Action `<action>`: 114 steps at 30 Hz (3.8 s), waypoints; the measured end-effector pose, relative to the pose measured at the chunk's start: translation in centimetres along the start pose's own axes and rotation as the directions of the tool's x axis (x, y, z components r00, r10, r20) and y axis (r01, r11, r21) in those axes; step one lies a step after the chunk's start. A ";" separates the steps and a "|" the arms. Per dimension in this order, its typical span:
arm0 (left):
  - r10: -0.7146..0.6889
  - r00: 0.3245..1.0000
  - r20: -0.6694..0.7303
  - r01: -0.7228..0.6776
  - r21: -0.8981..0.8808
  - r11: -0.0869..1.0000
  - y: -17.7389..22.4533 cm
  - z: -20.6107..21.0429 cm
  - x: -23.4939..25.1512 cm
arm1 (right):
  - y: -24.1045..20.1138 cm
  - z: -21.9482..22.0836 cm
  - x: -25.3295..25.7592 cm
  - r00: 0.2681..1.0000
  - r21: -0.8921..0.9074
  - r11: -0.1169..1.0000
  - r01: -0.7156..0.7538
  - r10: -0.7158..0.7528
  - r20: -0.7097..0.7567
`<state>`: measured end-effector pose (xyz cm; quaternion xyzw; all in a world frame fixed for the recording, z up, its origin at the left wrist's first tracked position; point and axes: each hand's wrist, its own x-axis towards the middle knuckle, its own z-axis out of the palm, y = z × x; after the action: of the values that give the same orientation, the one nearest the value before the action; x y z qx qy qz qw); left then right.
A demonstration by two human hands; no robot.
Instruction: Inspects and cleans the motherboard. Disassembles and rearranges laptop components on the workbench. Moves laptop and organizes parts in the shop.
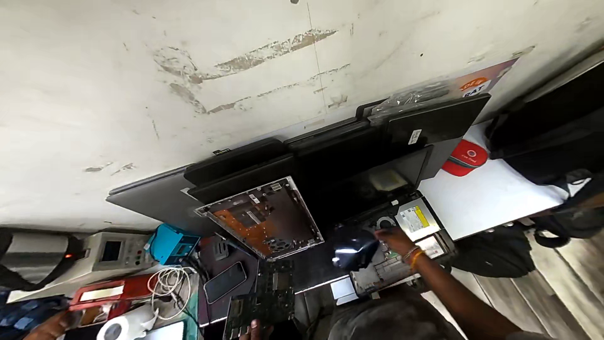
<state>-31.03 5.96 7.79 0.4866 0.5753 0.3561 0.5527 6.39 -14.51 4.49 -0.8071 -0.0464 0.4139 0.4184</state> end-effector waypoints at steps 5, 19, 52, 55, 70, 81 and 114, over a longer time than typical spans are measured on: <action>-0.042 0.998 0.048 0.039 0.059 0.997 -0.5 3.0 0.0 | 5.3 -7.0 3.4 0.988 -0.063 0.996 -0.071 0.061 -0.143; -0.098 0.991 0.091 0.101 -0.028 0.995 -1.1 4.7 -1.4 | 2.3 -9.8 3.3 0.972 -0.186 0.977 0.108 -0.143 -0.185; -0.305 0.951 0.058 0.290 -0.515 0.806 -0.6 7.4 -3.9 | -9.7 -11.8 2.5 0.882 -0.546 0.786 0.290 -0.441 -0.166; -0.306 0.952 0.023 0.272 -0.525 0.807 -0.8 7.0 -3.8 | -7.7 -11.8 0.8 0.865 -0.470 0.827 0.307 -0.449 -0.224; -0.319 0.946 0.058 0.305 -0.492 0.815 -3.8 5.2 -2.7 | 8.0 -11.7 -5.2 0.982 0.077 0.996 0.043 -0.028 -0.185; -0.395 0.917 0.051 0.382 -0.393 0.836 -5.6 6.1 -3.1 | 14.8 -9.2 -4.4 0.941 0.204 0.920 -0.336 0.339 0.020; -0.531 0.845 -0.069 0.431 -0.501 0.751 -14.2 7.9 0.5 | 17.8 -8.8 -4.5 0.970 0.118 0.993 0.027 0.003 -0.245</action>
<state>-25.62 1.53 -6.93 0.1338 0.6326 0.3771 0.6631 4.83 -33.46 -2.72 -0.8251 0.0256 0.3108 0.4712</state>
